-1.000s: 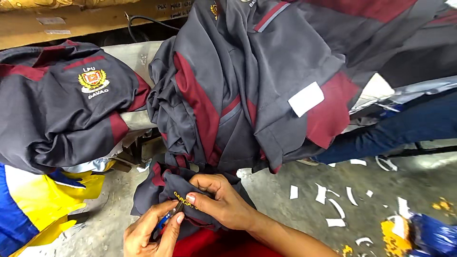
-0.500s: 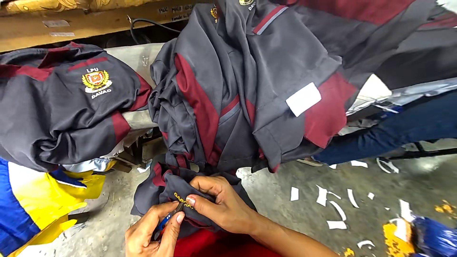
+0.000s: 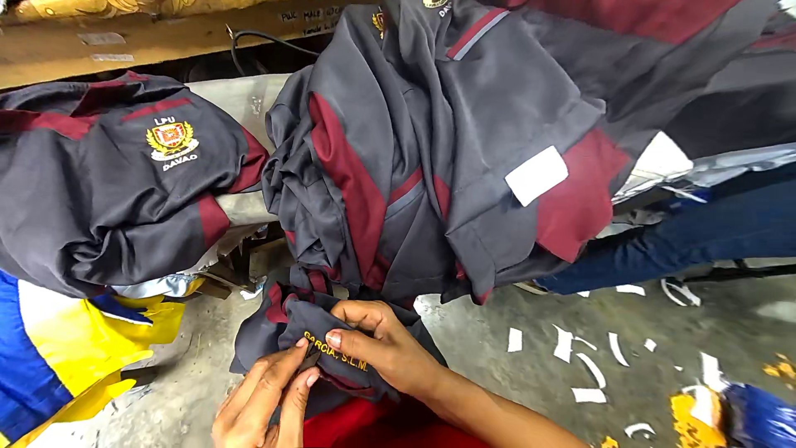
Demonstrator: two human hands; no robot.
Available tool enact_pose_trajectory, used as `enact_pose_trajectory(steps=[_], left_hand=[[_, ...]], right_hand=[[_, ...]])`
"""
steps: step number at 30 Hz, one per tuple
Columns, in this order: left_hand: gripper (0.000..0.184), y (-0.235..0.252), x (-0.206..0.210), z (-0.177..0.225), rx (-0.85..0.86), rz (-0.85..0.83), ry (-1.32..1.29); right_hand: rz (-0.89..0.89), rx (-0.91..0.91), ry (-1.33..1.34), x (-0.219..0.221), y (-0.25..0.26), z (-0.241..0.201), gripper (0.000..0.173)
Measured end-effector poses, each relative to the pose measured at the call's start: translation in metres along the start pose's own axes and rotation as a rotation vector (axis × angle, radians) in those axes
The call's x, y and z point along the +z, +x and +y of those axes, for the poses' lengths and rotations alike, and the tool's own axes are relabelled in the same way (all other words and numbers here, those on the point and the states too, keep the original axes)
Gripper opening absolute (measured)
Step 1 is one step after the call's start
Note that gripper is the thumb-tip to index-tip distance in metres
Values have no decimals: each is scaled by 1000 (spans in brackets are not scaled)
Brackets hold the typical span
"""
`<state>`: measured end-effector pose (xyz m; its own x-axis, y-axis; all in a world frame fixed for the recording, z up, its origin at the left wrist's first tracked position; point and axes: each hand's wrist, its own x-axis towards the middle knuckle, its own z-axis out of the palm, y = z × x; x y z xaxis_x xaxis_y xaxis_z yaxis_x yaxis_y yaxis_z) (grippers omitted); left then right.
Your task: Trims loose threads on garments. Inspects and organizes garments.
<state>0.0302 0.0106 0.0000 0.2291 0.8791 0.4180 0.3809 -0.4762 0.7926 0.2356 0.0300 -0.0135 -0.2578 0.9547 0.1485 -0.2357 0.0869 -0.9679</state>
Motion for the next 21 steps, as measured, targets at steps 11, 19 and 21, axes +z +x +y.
enact_pose_trajectory(steps=[11,19,21], left_hand=[[18,6,4,-10,58,7,67],[16,3,1,-13,69,2,43],[16,3,0,-12,73,-2,41]], right_hand=[[18,-11,-75,2,6,0,15],[-2,-28,-81,4,6,-2,14],[-8,-48,-73,4,5,-2,15]])
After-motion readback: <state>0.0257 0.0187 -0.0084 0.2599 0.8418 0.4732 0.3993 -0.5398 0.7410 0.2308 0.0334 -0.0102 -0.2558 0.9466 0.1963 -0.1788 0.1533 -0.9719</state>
